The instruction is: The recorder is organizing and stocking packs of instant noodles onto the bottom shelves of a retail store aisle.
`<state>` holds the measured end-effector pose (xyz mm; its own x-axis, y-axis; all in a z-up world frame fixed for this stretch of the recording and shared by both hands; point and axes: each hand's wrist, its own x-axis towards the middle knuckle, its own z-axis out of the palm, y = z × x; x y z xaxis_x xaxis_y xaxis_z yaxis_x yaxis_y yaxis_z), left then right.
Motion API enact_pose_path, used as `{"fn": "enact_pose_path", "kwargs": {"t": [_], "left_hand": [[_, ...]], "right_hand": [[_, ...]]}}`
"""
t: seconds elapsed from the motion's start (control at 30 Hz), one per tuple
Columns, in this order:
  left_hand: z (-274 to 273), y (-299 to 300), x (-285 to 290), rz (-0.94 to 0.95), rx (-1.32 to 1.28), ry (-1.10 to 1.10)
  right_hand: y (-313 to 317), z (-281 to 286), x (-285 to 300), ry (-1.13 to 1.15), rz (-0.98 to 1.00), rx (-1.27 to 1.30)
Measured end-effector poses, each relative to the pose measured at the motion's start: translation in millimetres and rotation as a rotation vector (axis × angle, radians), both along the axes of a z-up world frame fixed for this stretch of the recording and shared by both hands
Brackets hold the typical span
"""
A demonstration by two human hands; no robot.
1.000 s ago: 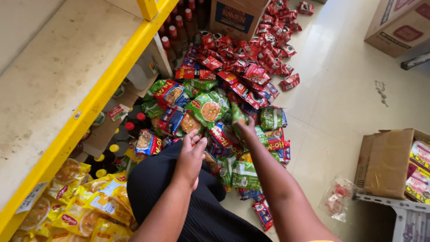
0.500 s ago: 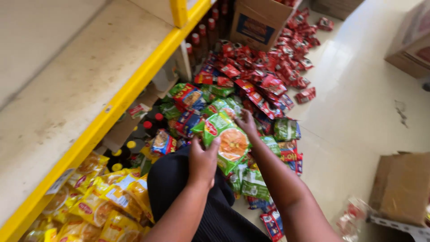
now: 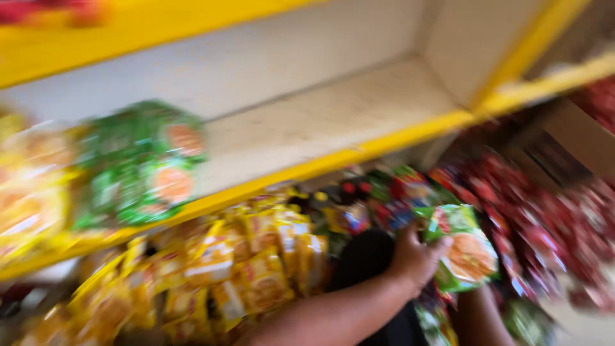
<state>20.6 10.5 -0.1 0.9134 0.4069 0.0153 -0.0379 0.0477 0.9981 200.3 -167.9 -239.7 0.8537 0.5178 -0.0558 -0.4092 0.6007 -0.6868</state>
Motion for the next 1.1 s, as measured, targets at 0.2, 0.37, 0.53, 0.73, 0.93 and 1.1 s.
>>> {"fn": "enact_pose_path", "kwargs": {"t": [0.2, 0.37, 0.53, 0.73, 0.93, 1.1], "left_hand": [[63, 137, 0, 0.063, -0.437, -0.042], [37, 343, -6, 0.352, 0.232, 0.029], [117, 439, -59, 0.451, 0.855, 0.422], [95, 503, -58, 0.445, 1.021, 0.489], [108, 484, -47, 0.348, 1.31, 0.592], [115, 445, -36, 0.275, 1.759, 0.611]], "right_hand": [[-32, 102, -10, 0.084, -0.264, -0.213], [82, 308, -75, -0.156, -0.47, -0.405], [164, 369, -79, -0.342, -0.169, -0.155], [241, 411, -111, -0.304, -0.054, -0.108], [260, 410, -129, -0.251, 0.013, -0.133], [263, 400, -139, -0.238, 0.047, -0.143]]}}
